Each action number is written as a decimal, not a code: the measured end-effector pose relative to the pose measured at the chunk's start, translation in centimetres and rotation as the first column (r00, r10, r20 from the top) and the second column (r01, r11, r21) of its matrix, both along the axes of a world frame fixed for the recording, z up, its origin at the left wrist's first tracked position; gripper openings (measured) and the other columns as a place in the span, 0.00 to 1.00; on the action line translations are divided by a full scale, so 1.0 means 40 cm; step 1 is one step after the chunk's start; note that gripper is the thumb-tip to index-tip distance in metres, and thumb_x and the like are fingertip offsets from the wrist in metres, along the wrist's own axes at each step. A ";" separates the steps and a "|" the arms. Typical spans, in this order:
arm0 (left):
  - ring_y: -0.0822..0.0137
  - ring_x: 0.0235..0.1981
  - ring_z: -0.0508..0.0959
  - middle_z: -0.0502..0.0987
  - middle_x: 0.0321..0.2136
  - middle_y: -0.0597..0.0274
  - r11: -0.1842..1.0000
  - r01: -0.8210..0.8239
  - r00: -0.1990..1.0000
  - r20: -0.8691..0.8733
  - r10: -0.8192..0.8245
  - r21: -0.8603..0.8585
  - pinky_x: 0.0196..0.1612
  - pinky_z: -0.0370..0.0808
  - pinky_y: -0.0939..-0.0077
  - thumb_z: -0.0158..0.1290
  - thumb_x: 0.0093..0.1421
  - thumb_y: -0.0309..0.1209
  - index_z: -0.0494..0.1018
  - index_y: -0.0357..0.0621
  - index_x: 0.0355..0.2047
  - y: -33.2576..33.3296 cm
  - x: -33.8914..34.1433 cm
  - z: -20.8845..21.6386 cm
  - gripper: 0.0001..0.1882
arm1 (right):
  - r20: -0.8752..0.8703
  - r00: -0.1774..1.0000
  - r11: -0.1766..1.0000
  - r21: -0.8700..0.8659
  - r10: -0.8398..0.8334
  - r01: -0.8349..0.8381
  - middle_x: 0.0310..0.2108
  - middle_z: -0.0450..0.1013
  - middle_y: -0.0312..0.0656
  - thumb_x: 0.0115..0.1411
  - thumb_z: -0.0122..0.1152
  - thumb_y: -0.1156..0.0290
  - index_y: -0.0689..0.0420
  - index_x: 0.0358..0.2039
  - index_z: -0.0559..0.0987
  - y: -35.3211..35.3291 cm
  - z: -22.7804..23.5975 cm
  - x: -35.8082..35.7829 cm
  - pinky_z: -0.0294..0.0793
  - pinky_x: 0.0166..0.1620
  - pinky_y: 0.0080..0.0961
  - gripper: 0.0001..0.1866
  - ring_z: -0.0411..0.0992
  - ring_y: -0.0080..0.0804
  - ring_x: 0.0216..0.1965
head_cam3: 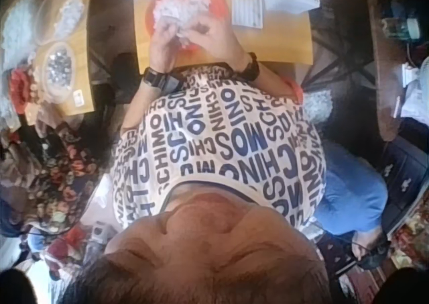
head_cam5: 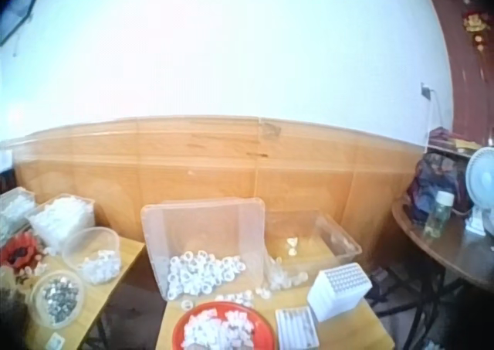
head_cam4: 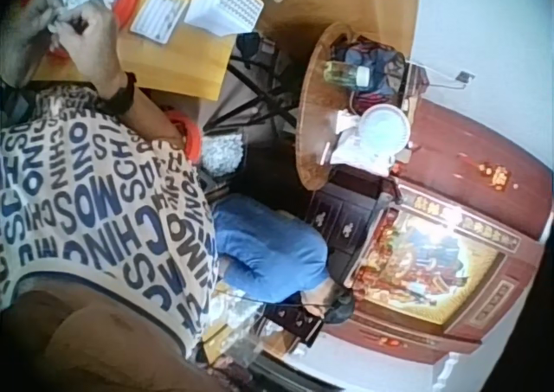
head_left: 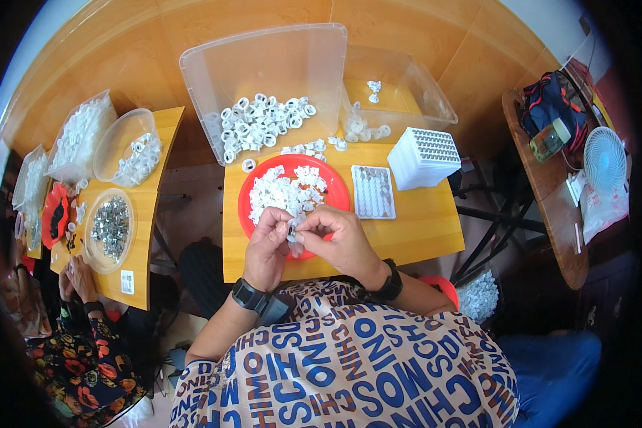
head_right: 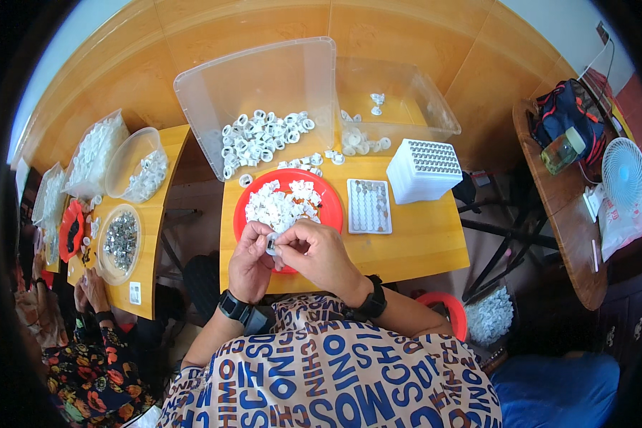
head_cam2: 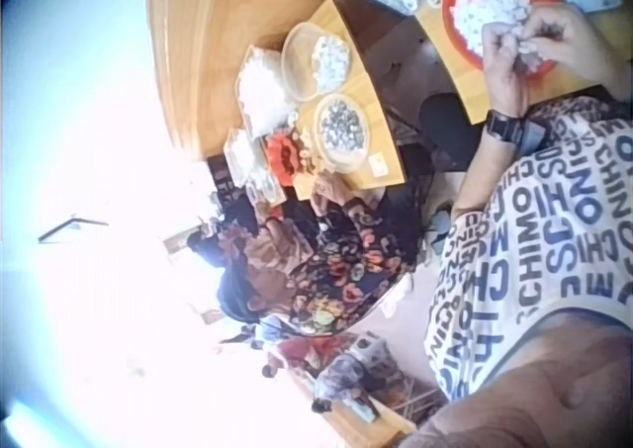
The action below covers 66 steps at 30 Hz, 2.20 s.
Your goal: Assembling small white plastic components into a circular frame at a workbench.
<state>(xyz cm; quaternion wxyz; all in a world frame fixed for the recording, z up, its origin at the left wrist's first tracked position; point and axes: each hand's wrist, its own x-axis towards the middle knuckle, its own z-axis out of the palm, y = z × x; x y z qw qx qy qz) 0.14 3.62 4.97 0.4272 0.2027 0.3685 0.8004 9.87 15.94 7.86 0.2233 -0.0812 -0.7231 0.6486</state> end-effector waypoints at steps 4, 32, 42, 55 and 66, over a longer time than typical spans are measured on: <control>0.72 0.26 0.74 0.74 0.29 0.62 1.000 -0.011 1.000 -0.009 0.011 -0.027 0.30 0.69 0.81 0.47 0.64 0.36 0.64 0.44 0.39 0.002 0.003 0.008 0.10 | -0.021 1.000 0.993 -0.121 -0.013 0.011 0.23 0.75 0.39 0.55 0.60 0.81 0.64 0.27 0.73 -0.002 -0.018 0.000 0.74 0.28 0.17 0.04 0.76 0.21 0.25; 0.71 0.24 0.72 0.72 0.27 0.63 0.997 -0.039 0.998 -0.042 0.036 -0.071 0.28 0.67 0.80 0.46 0.64 0.37 0.65 0.44 0.39 -0.004 0.003 -0.011 0.11 | 0.009 0.992 0.901 -0.420 0.123 -0.108 0.23 0.72 0.38 0.60 0.55 0.77 0.63 0.30 0.68 0.002 -0.065 -0.031 0.70 0.23 0.15 0.06 0.73 0.21 0.22; 0.73 0.24 0.71 0.72 0.26 0.64 0.986 -0.049 0.999 0.013 0.052 -0.161 0.28 0.66 0.81 0.44 0.65 0.34 0.64 0.45 0.39 0.010 0.011 -0.028 0.08 | 0.188 0.964 0.927 -0.357 0.189 -0.112 0.24 0.72 0.36 0.62 0.53 0.75 0.61 0.35 0.69 0.029 -0.069 -0.027 0.69 0.25 0.13 0.04 0.71 0.17 0.23; 0.71 0.24 0.72 0.72 0.26 0.62 0.992 0.001 0.998 0.069 0.008 -0.123 0.28 0.67 0.80 0.43 0.65 0.36 0.64 0.44 0.39 0.012 0.003 -0.034 0.09 | 0.129 0.966 0.881 -0.450 0.226 -0.146 0.26 0.74 0.38 0.62 0.53 0.76 0.63 0.36 0.70 0.046 -0.082 -0.024 0.69 0.25 0.14 0.05 0.73 0.19 0.24; 0.73 0.23 0.72 0.72 0.26 0.64 0.977 -0.066 0.997 0.022 0.072 -0.204 0.27 0.68 0.82 0.45 0.65 0.34 0.65 0.46 0.38 0.013 -0.002 -0.035 0.06 | 0.078 0.997 1.000 -0.001 -0.023 0.023 0.22 0.76 0.42 0.55 0.57 0.78 0.65 0.30 0.75 0.022 -0.069 -0.015 0.73 0.28 0.20 0.04 0.75 0.24 0.23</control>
